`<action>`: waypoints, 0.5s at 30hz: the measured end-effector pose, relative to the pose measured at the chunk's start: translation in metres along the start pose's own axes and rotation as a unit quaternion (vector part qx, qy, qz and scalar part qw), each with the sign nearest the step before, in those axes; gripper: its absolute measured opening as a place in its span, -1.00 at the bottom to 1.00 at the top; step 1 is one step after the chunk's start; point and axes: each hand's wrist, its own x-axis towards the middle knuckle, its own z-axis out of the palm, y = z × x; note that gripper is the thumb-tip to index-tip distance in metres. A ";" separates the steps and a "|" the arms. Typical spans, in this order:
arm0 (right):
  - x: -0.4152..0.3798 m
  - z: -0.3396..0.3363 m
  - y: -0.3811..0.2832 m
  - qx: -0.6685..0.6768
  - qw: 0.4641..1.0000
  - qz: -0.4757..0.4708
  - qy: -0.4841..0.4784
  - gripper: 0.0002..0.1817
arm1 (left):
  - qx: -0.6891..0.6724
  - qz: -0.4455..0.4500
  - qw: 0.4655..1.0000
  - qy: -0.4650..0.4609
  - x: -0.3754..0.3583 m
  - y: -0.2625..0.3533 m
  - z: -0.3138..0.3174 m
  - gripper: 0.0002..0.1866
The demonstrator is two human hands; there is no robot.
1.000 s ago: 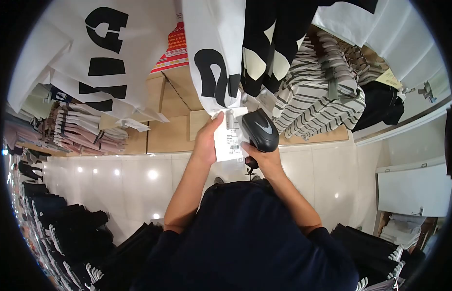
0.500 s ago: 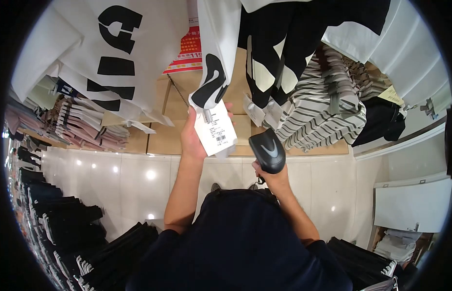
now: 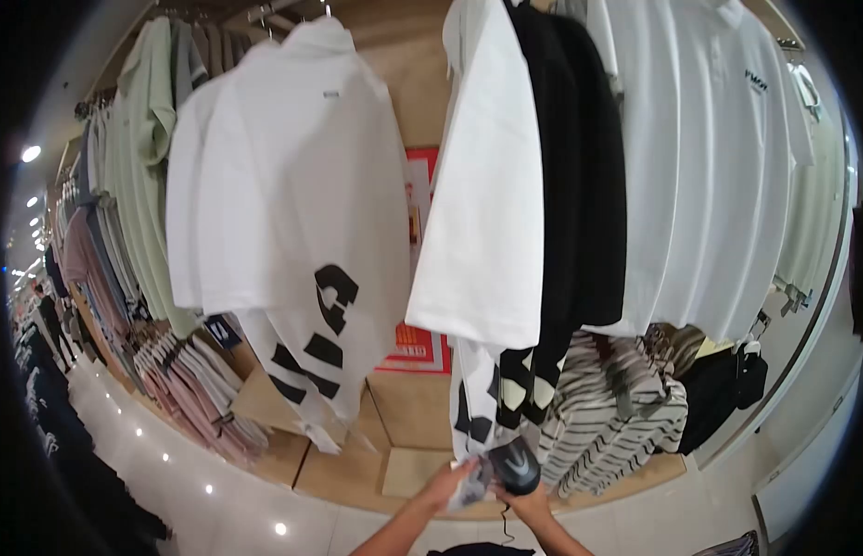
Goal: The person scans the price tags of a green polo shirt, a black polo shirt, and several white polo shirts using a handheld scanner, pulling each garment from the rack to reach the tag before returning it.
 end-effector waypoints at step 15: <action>0.005 0.007 0.060 -0.006 0.998 -0.047 0.041 -0.49 | 0.285 0.160 0.940 -0.098 0.024 -0.021 -0.012 -0.56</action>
